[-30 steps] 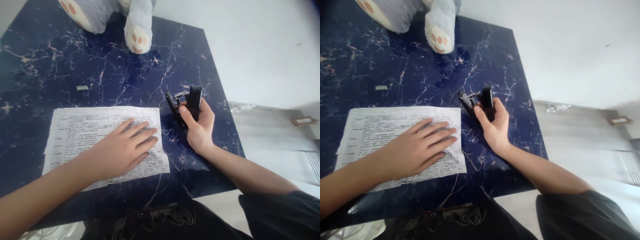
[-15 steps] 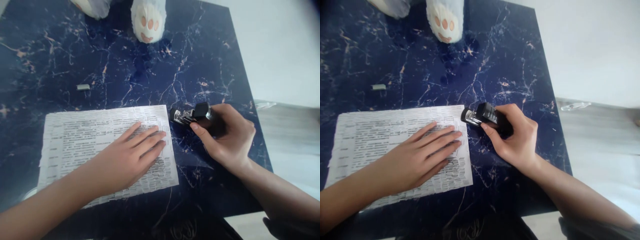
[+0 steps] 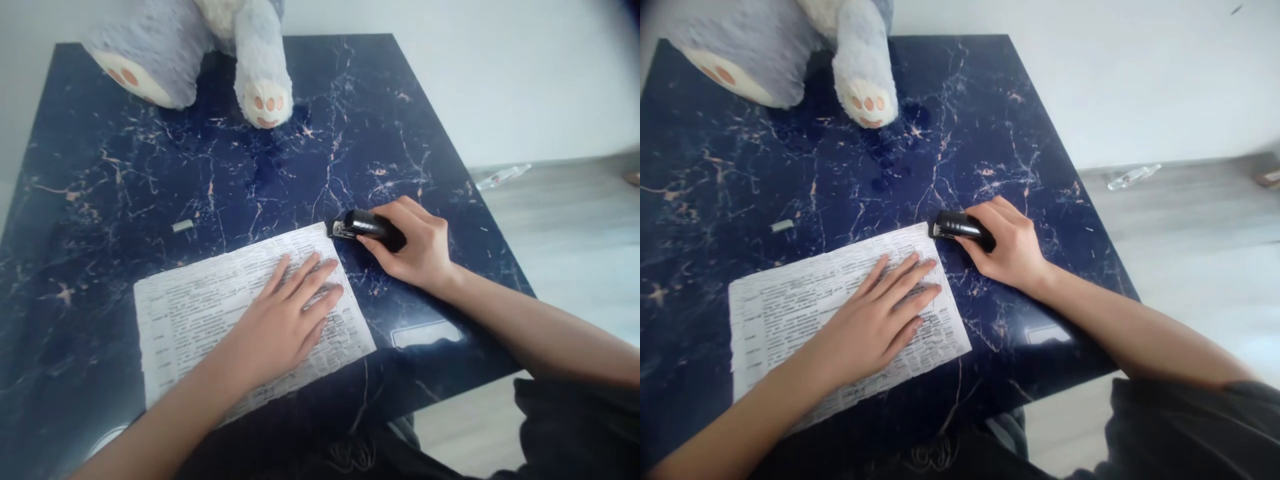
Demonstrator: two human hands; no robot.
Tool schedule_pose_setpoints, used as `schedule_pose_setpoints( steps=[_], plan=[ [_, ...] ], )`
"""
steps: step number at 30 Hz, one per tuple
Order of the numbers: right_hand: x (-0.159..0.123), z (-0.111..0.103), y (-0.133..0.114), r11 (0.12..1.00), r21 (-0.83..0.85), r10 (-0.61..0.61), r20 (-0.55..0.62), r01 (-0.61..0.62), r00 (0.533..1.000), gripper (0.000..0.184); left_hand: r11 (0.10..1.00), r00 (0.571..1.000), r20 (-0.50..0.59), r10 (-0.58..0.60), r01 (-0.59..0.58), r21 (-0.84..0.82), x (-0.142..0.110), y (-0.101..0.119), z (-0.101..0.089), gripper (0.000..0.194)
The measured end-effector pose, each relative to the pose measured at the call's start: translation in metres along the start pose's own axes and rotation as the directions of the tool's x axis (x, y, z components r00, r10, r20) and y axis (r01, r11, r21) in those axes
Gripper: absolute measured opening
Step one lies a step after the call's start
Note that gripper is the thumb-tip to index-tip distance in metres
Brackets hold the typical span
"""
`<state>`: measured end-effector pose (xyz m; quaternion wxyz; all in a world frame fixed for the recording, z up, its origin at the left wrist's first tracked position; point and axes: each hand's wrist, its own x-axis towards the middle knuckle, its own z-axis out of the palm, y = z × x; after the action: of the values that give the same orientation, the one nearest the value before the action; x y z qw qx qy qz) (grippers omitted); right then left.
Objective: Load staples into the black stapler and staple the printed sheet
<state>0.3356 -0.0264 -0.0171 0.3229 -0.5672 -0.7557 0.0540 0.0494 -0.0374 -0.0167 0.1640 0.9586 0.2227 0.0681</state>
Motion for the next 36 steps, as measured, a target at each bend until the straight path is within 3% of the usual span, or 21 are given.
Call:
schedule_pose_setpoints(
  steps=[7,13,18,22,25,31,36],
  plan=[
    [0.001,0.001,0.006,0.999,0.006,-0.038,0.014,0.037,0.999,0.029,1.0,1.0,0.01,-0.005,0.005,-0.009,0.001,-0.002,-0.003,0.054],
    [-0.002,-0.007,0.0,0.997,0.047,-0.054,0.009,0.054,0.998,0.055,1.0,1.0,-0.024,0.015,-0.015,-0.009,-0.001,-0.002,-0.004,0.058],
    [-0.007,-0.015,-0.011,0.993,0.053,-0.103,-0.043,0.105,0.994,0.053,0.999,0.999,-0.007,0.054,-0.054,0.009,-0.002,0.0,-0.006,0.051],
    [-0.005,-0.014,-0.011,0.993,0.091,-0.073,0.031,0.07,0.997,0.057,0.997,0.997,-0.012,0.077,-0.077,0.019,0.003,0.002,-0.005,0.056],
    [0.002,-0.016,-0.002,0.99,0.08,-0.121,0.091,0.114,0.989,0.059,0.997,0.998,-0.021,0.064,-0.063,0.037,0.006,0.003,-0.003,0.061],
    [0.013,-0.035,0.015,0.945,0.214,-0.299,0.274,0.246,0.914,0.054,0.997,0.993,-0.094,0.069,-0.065,0.045,0.005,0.004,-0.001,0.045],
    [0.011,-0.047,0.013,0.9,0.328,-0.404,0.384,0.286,0.83,0.052,0.996,0.992,-0.107,0.068,-0.061,0.066,-0.001,0.006,-0.004,0.037]
  ],
)
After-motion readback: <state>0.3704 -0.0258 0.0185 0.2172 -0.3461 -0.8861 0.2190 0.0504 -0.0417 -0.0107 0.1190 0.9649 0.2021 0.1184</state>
